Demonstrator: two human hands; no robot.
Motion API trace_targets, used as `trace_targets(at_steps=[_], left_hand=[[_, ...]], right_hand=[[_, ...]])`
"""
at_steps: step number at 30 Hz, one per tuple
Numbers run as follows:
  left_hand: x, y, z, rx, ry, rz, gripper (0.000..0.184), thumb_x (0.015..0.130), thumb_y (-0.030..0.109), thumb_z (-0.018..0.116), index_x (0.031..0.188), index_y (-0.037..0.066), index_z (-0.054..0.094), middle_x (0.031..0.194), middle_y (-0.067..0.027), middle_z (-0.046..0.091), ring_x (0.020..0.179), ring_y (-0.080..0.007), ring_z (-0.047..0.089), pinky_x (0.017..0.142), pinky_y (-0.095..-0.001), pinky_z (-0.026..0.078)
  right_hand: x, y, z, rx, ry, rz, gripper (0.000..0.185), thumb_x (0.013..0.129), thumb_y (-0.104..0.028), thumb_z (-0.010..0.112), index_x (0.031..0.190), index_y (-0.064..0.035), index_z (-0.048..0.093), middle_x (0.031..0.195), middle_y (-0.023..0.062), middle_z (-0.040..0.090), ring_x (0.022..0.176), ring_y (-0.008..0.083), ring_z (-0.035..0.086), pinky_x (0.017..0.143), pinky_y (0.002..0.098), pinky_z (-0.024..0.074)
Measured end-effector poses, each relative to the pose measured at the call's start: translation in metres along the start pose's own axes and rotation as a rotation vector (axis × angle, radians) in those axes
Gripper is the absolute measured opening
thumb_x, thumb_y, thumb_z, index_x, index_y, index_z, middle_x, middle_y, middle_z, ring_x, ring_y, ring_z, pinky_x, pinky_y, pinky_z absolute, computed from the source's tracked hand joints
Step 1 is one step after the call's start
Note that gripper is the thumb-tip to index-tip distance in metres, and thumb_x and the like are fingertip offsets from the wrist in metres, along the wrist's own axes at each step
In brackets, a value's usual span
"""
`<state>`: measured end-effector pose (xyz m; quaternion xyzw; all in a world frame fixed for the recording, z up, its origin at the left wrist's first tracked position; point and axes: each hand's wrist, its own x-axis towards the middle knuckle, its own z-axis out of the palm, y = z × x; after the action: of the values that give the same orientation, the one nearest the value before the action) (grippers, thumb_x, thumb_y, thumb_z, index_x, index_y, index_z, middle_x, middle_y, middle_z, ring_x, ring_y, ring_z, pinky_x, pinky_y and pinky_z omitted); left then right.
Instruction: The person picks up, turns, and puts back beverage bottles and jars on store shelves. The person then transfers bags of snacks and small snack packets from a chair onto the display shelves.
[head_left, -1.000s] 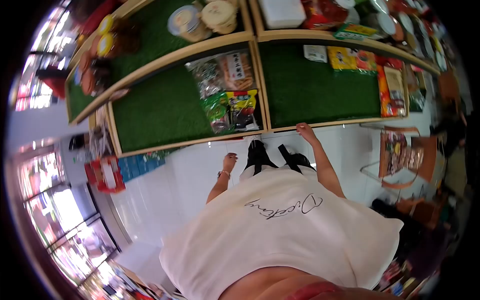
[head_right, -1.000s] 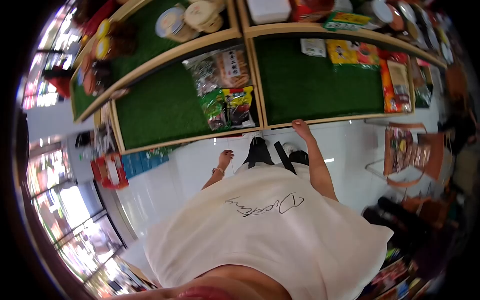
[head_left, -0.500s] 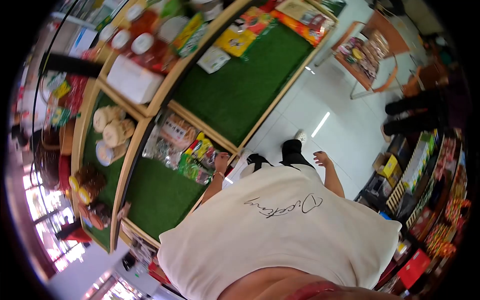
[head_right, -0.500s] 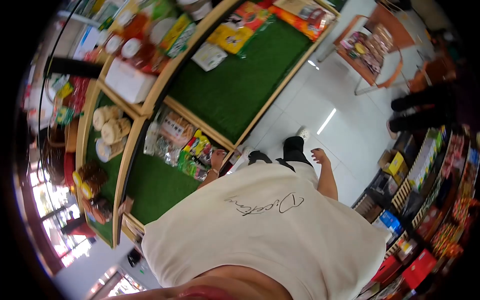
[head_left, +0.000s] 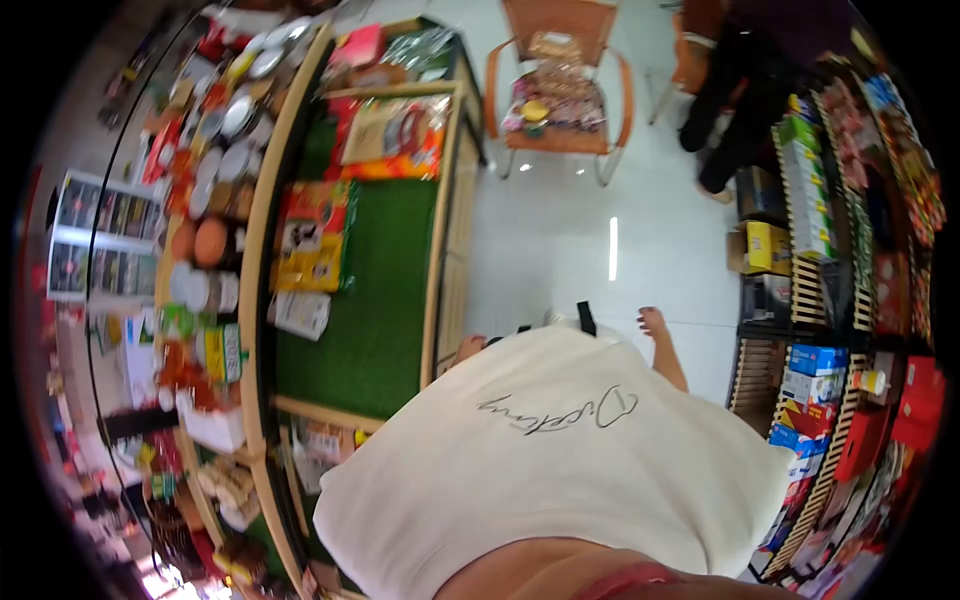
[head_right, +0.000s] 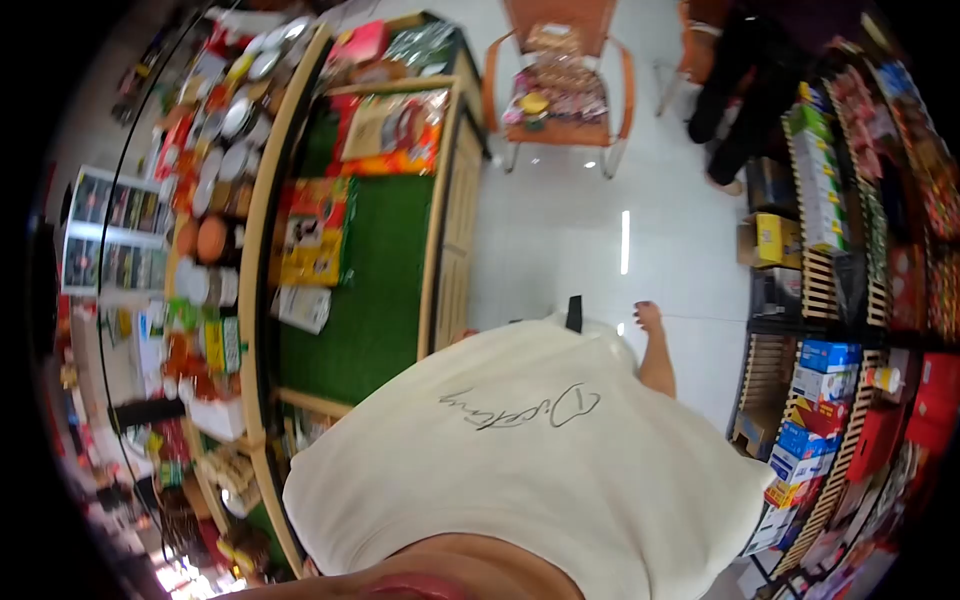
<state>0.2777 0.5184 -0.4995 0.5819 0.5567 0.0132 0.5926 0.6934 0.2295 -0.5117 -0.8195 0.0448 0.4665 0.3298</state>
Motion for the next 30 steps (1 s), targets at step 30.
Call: trace_targets(at_steps=[30], left_hand=[[0.476, 0.421, 0.017, 0.076, -0.132, 0.372, 0.03, 0.082, 0.023, 0.049, 0.092, -0.004, 0.06, 0.074, -0.0105, 0.063, 0.063, -0.0183, 0.058, 0.059, -0.0314, 0.046]], right_hand=[[0.238, -0.428, -0.029, 0.007, 0.066, -0.184, 0.036, 0.079, -0.025, 0.058, 0.105, 0.0004, 0.058, 0.096, 0.0144, 0.06, 0.083, 0.0237, 0.059, 0.06, 0.0327, 0.0532]])
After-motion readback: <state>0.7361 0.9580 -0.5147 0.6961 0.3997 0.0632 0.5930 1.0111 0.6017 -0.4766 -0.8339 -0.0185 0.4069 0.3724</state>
